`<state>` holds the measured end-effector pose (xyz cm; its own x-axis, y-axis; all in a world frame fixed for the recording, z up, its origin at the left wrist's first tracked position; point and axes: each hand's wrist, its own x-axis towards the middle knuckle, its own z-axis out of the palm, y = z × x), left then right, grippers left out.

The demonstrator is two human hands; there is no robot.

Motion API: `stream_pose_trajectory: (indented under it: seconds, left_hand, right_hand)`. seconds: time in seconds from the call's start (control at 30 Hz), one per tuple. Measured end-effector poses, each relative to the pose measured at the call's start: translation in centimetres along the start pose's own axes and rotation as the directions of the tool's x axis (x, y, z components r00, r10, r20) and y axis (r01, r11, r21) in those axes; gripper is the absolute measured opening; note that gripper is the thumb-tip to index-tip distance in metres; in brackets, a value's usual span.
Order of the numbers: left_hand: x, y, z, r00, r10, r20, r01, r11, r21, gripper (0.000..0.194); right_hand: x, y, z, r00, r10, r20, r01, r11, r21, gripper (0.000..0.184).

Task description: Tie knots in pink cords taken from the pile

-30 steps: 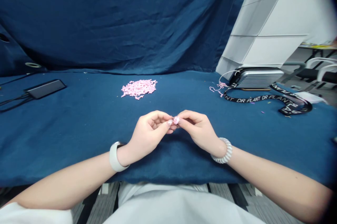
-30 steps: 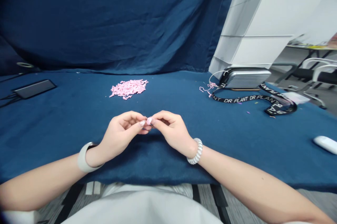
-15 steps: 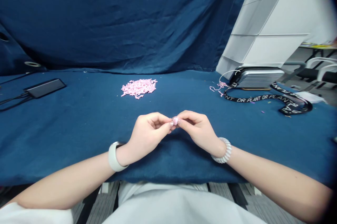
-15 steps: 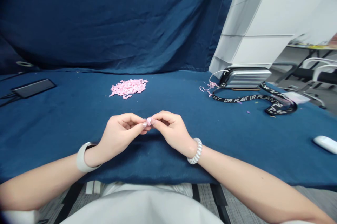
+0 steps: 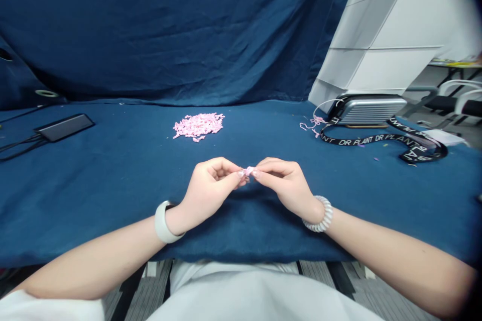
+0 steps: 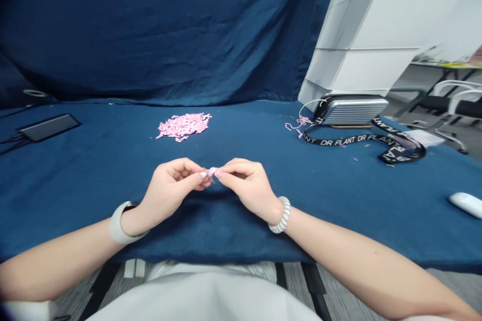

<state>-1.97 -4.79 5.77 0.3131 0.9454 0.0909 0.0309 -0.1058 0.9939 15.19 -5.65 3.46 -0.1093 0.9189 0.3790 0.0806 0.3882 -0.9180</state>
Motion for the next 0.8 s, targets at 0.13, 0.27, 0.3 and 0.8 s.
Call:
stream_pose_trajectory:
  seconds: [0.13,0.27,0.3,0.8]
  left_hand:
    - [0.2,0.0,-0.1,1.000,-0.020,-0.023,0.019,0.999,-0.029,0.023]
    - [0.4,-0.3,-0.2,0.998,-0.065,-0.027,0.062,0.994,-0.088,0.023]
    - [0.4,-0.4,-0.2,0.997,-0.077,-0.022,0.074,0.992,-0.101,0.023]
    - [0.5,-0.5,-0.1,0.992,-0.103,0.079,0.097,0.993,0.068,0.021]
  right_hand:
    - [0.0,0.1,-0.1,1.000,0.025,-0.012,-0.025,1.000,-0.003,0.012]
    - [0.0,0.2,-0.2,0.998,0.057,-0.002,-0.057,0.998,0.009,0.017]
    - [0.1,0.2,-0.2,0.997,0.076,0.026,-0.077,0.997,0.033,0.018]
    - [0.4,-0.9,0.0,0.917,0.273,0.291,-0.262,0.962,-0.078,0.033]
